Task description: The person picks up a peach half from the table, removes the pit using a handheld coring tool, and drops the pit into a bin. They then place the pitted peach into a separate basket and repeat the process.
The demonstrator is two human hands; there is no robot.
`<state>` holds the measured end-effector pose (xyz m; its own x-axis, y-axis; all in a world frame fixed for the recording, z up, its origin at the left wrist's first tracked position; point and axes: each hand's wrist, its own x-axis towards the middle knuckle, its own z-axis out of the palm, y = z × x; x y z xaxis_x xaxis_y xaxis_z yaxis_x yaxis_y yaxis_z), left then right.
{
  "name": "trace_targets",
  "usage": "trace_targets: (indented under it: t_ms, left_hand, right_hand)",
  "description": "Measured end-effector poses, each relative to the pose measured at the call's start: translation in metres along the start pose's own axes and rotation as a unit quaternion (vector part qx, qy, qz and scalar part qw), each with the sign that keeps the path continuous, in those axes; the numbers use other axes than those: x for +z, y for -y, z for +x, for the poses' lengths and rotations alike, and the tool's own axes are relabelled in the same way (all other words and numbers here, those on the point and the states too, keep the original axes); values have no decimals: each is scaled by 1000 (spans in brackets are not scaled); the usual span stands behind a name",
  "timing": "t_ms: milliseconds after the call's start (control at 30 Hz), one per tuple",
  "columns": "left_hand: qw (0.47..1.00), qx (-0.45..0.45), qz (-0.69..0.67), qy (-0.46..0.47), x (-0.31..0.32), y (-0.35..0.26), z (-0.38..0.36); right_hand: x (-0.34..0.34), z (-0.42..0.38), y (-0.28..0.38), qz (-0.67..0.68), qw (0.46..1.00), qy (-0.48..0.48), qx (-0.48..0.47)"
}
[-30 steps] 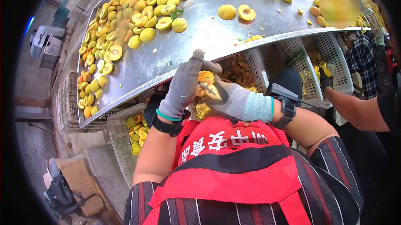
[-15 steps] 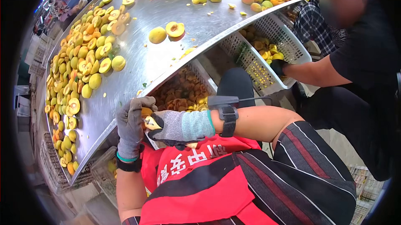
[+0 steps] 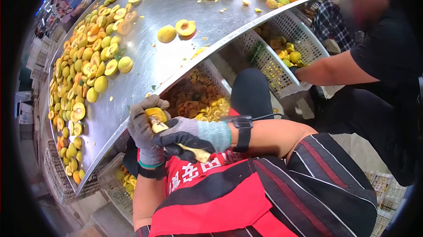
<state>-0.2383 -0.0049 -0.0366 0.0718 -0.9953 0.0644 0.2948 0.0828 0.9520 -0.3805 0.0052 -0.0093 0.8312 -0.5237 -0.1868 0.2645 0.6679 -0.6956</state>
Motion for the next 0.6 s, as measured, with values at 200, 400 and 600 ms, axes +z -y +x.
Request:
trace_targets:
  t_ms: [200,400,600]
  left_hand:
    - [992,-54,-118,-3,-3,1,3]
    - [975,-90,-164,-122,-1,-5,0]
    - [989,-24,-21,-147,-92,-36,-30]
  right_hand:
    - [6,-3,0,47,996,-56,56]
    - [-5,-6,-1,140,990,-3,36]
    - [-31,-5,-13,211,975,38,49]
